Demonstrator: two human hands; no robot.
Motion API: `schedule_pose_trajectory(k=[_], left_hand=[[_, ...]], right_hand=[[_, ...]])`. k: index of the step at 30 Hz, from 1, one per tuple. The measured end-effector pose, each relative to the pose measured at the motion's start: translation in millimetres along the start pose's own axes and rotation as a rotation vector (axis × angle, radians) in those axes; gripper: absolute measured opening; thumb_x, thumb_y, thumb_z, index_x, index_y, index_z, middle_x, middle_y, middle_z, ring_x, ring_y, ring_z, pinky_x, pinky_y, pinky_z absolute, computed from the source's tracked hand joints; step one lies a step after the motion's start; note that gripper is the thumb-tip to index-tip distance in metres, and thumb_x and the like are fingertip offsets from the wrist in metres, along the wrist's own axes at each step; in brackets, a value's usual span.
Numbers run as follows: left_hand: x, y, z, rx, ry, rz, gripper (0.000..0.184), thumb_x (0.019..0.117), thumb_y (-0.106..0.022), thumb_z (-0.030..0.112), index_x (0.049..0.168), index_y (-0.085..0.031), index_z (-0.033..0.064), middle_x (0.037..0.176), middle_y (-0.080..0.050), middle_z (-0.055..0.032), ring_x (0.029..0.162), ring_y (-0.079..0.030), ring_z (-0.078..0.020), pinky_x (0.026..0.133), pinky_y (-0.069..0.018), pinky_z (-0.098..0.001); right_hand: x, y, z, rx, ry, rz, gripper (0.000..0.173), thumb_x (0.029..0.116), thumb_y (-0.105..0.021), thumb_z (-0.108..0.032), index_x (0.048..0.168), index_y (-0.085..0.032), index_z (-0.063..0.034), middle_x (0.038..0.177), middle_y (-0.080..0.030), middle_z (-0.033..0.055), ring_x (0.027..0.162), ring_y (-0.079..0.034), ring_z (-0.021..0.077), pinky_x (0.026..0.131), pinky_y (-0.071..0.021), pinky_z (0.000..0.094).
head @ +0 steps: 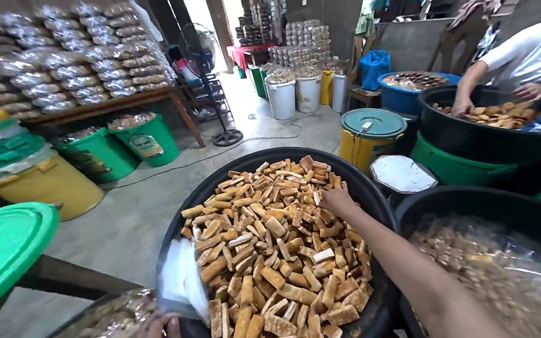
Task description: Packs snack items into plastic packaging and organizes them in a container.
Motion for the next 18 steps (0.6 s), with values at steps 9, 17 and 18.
schedule_pose_trajectory(k=[9,17,18], left_hand=[[11.9,-4.7,2.8,0.056,-0.031,-0.013,0.024,0.0990,-0.049,0.003,0.104,-0.066,-0.0138,0.114,-0.062,-0.0365,0.115,-0.056,-0.0552,0.104,-0.0390,-0.0654],[9.1,0.0,11.5,0.112,-0.002,0.025,0.041,0.1062,-0.043,0.018,0.116,-0.060,-0.0174,0.114,-0.061,-0.0404,0.114,-0.056,-0.0598,0.103,-0.0382,-0.0693],[9.6,0.2,11.7,0.107,-0.020,0.014,0.034,0.1051,-0.045,0.013,0.112,-0.064,-0.0153,0.112,-0.063,-0.0377,0.113,-0.058,-0.0581,0.103,-0.0383,-0.0685]], right_hand=[[-40.7,3.5,8.4,0.136,-0.024,-0.126,0.047,0.0973,-0.060,-0.004,0.143,-0.051,-0.0035,0.131,-0.061,0.0295,0.122,-0.059,0.0487,0.100,-0.0457,0.0663],[-25.2,24.1,-46.8,0.238,0.247,-0.003,0.045,0.1000,-0.057,-0.006,0.144,-0.052,0.0016,0.141,-0.055,0.0264,0.131,-0.054,0.0403,0.111,-0.0412,0.0542],[-14.4,20.3,-52.4,0.244,0.255,0.023,0.040,0.1006,-0.056,-0.007,0.140,-0.056,0.0021,0.143,-0.054,0.0259,0.135,-0.052,0.0396,0.113,-0.0401,0.0532]])
Point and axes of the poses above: each hand's wrist, its own x-axis towards the middle knuckle, its own y-axis out of the back of the hand, z = x × y, the point moved 7 cm from there along x, towards the middle knuckle
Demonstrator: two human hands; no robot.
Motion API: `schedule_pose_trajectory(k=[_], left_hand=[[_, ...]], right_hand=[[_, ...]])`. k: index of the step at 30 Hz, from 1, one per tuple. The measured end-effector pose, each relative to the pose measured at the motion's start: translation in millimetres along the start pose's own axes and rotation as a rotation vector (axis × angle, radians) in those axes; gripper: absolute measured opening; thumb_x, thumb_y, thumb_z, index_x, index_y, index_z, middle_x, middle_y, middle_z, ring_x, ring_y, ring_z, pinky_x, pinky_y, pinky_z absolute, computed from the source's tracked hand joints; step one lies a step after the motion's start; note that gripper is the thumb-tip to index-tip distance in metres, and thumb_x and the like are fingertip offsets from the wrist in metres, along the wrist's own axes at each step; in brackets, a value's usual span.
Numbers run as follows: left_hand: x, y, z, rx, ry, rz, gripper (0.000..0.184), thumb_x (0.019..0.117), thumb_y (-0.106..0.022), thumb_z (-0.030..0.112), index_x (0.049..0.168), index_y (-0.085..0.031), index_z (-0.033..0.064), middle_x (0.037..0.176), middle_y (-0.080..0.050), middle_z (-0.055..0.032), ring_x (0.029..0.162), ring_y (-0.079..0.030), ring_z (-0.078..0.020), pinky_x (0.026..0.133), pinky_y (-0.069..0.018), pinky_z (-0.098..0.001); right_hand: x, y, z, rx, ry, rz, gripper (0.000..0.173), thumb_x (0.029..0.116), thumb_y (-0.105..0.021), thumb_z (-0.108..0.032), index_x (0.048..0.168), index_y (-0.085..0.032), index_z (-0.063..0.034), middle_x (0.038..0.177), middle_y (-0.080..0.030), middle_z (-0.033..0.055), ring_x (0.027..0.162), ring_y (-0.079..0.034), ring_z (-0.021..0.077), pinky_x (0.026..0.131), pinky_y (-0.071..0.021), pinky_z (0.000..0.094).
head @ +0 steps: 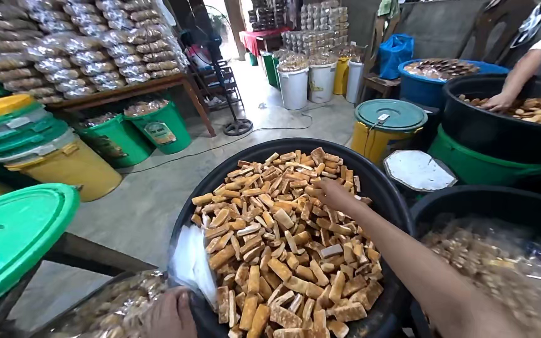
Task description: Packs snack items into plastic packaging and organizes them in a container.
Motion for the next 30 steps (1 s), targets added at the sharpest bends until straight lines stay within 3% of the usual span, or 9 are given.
schedule_pose_trajectory(k=[6,11,14,18,20,23,26,28,30], left_hand=[[-7.9,10.1,22.1,-0.066,-0.077,0.118,0.032,0.1049,-0.044,0.009,0.099,-0.063,-0.0159,0.093,-0.065,-0.0321,0.089,-0.067,-0.0451,0.084,-0.0528,-0.0562],[21.0,2.6,70.3,-0.479,-0.067,0.110,0.043,0.1099,-0.031,0.025,0.102,-0.055,-0.0104,0.064,-0.054,-0.0039,0.049,-0.053,-0.0086,0.049,-0.0515,-0.0284],[65.2,-4.8,108.4,-0.832,-0.015,0.067,0.033,0.1100,-0.035,0.018,0.114,-0.054,-0.0084,0.072,-0.053,0.0021,0.054,-0.050,-0.0033,0.051,-0.0475,-0.0225],[119.7,-21.1,139.6,-1.010,0.030,0.120,0.023,0.1087,-0.039,0.011,0.108,-0.056,-0.0051,0.072,-0.054,0.0030,0.055,-0.051,-0.0008,0.054,-0.0479,-0.0185],[132.3,-32.0,132.7,-0.962,0.031,0.213,0.021,0.1080,-0.043,0.014,0.101,-0.056,-0.0003,0.071,-0.049,0.0039,0.056,-0.047,-0.0004,0.055,-0.0434,-0.0184],[135.8,-42.4,110.2,-0.967,0.087,0.271,0.022,0.1076,-0.047,0.017,0.094,-0.056,0.0022,0.071,-0.047,0.0050,0.057,-0.045,0.0001,0.057,-0.0420,-0.0186],[133.7,-56.8,96.0,-1.201,0.281,0.218,0.028,0.1111,-0.038,0.018,0.090,-0.053,0.0060,0.062,-0.043,0.0076,0.047,-0.039,0.0000,0.047,-0.0375,-0.0165],[133.7,-61.1,93.2,-1.311,0.359,0.212,0.034,0.1119,-0.033,0.018,0.082,-0.048,0.0112,0.054,-0.041,0.0093,0.042,-0.038,0.0004,0.043,-0.0365,-0.0154],[135.9,-64.4,93.3,-1.403,0.413,0.173,0.028,0.1114,-0.034,0.017,0.090,-0.051,0.0097,0.059,-0.044,0.0073,0.046,-0.044,-0.0010,0.046,-0.0414,-0.0160]], right_hand=[[32.5,-17.5,9.6,-0.087,-0.109,-0.078,0.039,0.1069,-0.051,-0.026,0.134,-0.060,-0.0002,0.144,-0.053,0.0256,0.133,-0.053,0.0432,0.108,-0.0421,0.0623],[6.4,-18.3,21.3,-0.163,-0.091,-0.181,0.044,0.1052,-0.054,-0.032,0.127,-0.063,0.0046,0.131,-0.060,0.0313,0.127,-0.055,0.0475,0.105,-0.0413,0.0659],[-16.0,-10.3,19.8,-0.163,-0.160,-0.157,0.041,0.1044,-0.056,-0.030,0.128,-0.064,0.0033,0.131,-0.061,0.0308,0.126,-0.057,0.0479,0.104,-0.0429,0.0663],[-26.2,-25.2,-36.4,0.205,-0.010,-0.014,0.036,0.1053,-0.056,-0.020,0.132,-0.061,0.0041,0.130,-0.062,0.0266,0.122,-0.060,0.0391,0.107,-0.0448,0.0551],[-25.0,-45.8,-55.3,0.384,-0.016,-0.027,0.036,0.1059,-0.055,-0.018,0.133,-0.058,0.0052,0.129,-0.062,0.0255,0.120,-0.061,0.0350,0.106,-0.0454,0.0505],[-25.5,-66.9,-67.9,0.603,-0.061,-0.075,0.034,0.1087,-0.049,-0.018,0.130,-0.057,0.0068,0.114,-0.067,0.0205,0.099,-0.068,0.0238,0.093,-0.0538,0.0403],[-29.0,-79.2,-67.9,0.498,-0.101,-0.179,0.039,0.1117,-0.042,-0.026,0.126,-0.059,0.0062,0.104,-0.066,0.0196,0.086,-0.067,0.0236,0.084,-0.0549,0.0406],[-34.3,-82.5,-73.0,0.305,-0.102,-0.236,0.044,0.1124,-0.038,-0.029,0.126,-0.061,0.0054,0.110,-0.067,0.0236,0.096,-0.068,0.0313,0.090,-0.0533,0.0481],[-35.4,-80.6,-79.9,0.163,-0.107,-0.251,0.046,0.1119,-0.038,-0.031,0.129,-0.062,0.0043,0.121,-0.065,0.0274,0.115,-0.064,0.0401,0.101,-0.0465,0.0579]])
Point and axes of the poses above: each hand's wrist, its own x-axis towards the middle knuckle, its own y-axis out of the back of the hand, z = x × y, the point moved 7 cm from there along x, towards the middle knuckle
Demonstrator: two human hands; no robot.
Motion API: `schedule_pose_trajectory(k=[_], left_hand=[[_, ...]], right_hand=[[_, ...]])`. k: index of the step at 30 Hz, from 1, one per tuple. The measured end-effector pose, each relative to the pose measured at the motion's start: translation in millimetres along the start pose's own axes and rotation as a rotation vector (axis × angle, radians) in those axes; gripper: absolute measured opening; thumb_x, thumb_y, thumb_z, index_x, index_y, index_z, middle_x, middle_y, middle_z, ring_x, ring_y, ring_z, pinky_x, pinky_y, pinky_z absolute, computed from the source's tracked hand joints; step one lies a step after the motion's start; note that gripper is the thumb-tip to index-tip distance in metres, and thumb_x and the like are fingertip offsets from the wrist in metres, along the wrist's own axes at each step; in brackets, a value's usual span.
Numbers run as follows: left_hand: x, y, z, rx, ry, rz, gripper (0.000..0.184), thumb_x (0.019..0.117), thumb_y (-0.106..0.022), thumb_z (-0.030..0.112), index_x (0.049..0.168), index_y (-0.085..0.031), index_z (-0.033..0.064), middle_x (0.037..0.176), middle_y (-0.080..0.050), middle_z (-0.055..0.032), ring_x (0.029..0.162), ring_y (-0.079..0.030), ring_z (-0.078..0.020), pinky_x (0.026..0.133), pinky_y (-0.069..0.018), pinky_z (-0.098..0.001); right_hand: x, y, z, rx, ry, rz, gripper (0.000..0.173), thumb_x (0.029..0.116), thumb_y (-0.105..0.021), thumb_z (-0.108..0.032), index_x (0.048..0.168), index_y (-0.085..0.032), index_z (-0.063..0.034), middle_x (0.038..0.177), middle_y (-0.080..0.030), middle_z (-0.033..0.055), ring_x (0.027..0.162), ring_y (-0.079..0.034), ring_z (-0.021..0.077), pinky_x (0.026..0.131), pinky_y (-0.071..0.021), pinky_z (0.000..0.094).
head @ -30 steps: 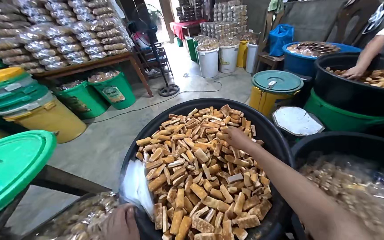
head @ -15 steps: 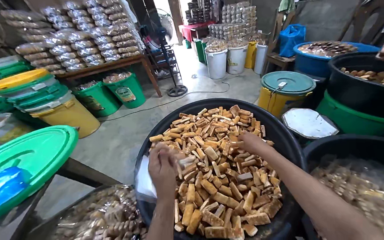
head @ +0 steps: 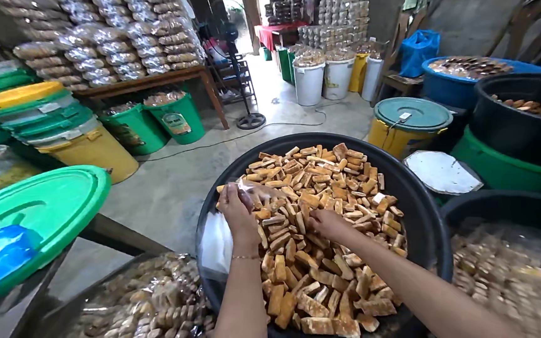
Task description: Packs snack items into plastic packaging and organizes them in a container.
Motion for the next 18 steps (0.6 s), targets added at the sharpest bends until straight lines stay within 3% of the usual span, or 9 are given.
schedule_pose_trajectory(k=[1,3,6,8,10,12,14,16,18], left_hand=[[0.8,-2.2,-2.2,-0.042,0.043,-0.036,0.025,0.1113,-0.033,0.017,0.095,-0.051,0.0106,0.063,-0.047,0.0067,0.048,-0.046,-0.0015,0.048,-0.0428,-0.0162],[1.2,-7.2,-6.4,-0.125,0.130,-0.134,0.030,0.1115,-0.027,0.020,0.092,-0.049,0.0159,0.065,-0.051,0.0068,0.050,-0.048,-0.0021,0.047,-0.0418,-0.0161],[-0.8,-15.1,-9.6,-0.273,0.234,-0.272,0.039,0.1111,-0.022,0.021,0.083,-0.049,0.0165,0.062,-0.054,0.0052,0.047,-0.047,-0.0014,0.043,-0.0393,-0.0143],[-2.0,-15.6,-6.8,-0.276,0.250,-0.218,0.036,0.1091,-0.026,0.013,0.081,-0.049,0.0137,0.060,-0.052,0.0042,0.043,-0.044,-0.0010,0.040,-0.0366,-0.0136],[-2.3,-7.1,1.8,-0.090,0.126,-0.059,0.022,0.1072,-0.038,0.004,0.087,-0.046,0.0103,0.061,-0.050,0.0043,0.043,-0.044,-0.0005,0.041,-0.0393,-0.0135],[-1.8,0.0,13.3,0.149,-0.108,0.024,0.008,0.1015,-0.052,0.000,0.102,-0.045,0.0032,0.076,-0.051,-0.0006,0.055,-0.053,-0.0036,0.052,-0.0508,-0.0192],[-10.3,-5.6,24.9,0.375,-0.349,-0.053,0.022,0.1022,-0.051,0.003,0.122,-0.048,-0.0074,0.093,-0.058,-0.0100,0.073,-0.062,-0.0087,0.069,-0.0555,-0.0263],[-22.3,-23.0,27.2,0.566,-0.486,-0.214,0.024,0.1031,-0.048,0.002,0.119,-0.060,-0.0122,0.102,-0.067,-0.0201,0.084,-0.069,-0.0191,0.079,-0.0590,-0.0361],[-34.5,-44.6,16.2,0.761,-0.470,-0.421,0.025,0.1027,-0.047,0.001,0.117,-0.066,-0.0079,0.111,-0.068,-0.0215,0.093,-0.070,-0.0233,0.086,-0.0591,-0.0385]], right_hand=[[0.5,0.6,-2.1,-0.029,-0.003,-0.002,0.046,0.1118,-0.038,-0.031,0.127,-0.063,0.0043,0.122,-0.065,0.0277,0.118,-0.062,0.0412,0.102,-0.0449,0.0595],[4.5,0.5,-1.6,0.004,0.011,-0.029,0.045,0.1114,-0.039,-0.030,0.122,-0.064,0.0056,0.118,-0.065,0.0277,0.114,-0.062,0.0402,0.099,-0.0449,0.0589],[11.7,-1.4,4.9,0.121,0.029,-0.061,0.045,0.1111,-0.043,-0.032,0.116,-0.064,0.0079,0.112,-0.064,0.0256,0.104,-0.062,0.0343,0.095,-0.0460,0.0528],[11.4,0.1,7.3,0.155,0.048,-0.075,0.042,0.1104,-0.047,-0.030,0.115,-0.063,0.0081,0.111,-0.065,0.0244,0.102,-0.064,0.0314,0.095,-0.0484,0.0498],[8.0,1.1,8.6,0.152,0.081,-0.076,0.038,0.1091,-0.050,-0.026,0.116,-0.064,0.0085,0.112,-0.065,0.0250,0.103,-0.063,0.0319,0.096,-0.0477,0.0498],[8.2,2.0,8.2,0.076,0.109,-0.035,0.038,0.1082,-0.052,-0.026,0.116,-0.066,0.0086,0.115,-0.066,0.0271,0.108,-0.064,0.0363,0.099,-0.0461,0.0538],[8.9,-0.4,6.5,0.047,0.108,-0.007,0.038,0.1085,-0.051,-0.025,0.122,-0.063,0.0082,0.119,-0.065,0.0280,0.114,-0.062,0.0390,0.102,-0.0445,0.0555],[9.3,-1.0,6.7,0.160,0.117,-0.009,0.041,0.1071,-0.054,-0.023,0.138,-0.056,0.0029,0.130,-0.063,0.0250,0.120,-0.062,0.0347,0.107,-0.0452,0.0512],[7.1,-1.3,10.4,0.297,0.124,-0.008,0.043,0.1041,-0.060,-0.019,0.142,-0.054,0.0001,0.130,-0.063,0.0221,0.116,-0.064,0.0291,0.103,-0.0495,0.0460]])
Point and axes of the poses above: each hand's wrist, its own x-axis towards the middle knuckle, its own y-axis out of the back of the hand, z = x × y, the point moved 7 cm from there along x, towards the middle knuckle
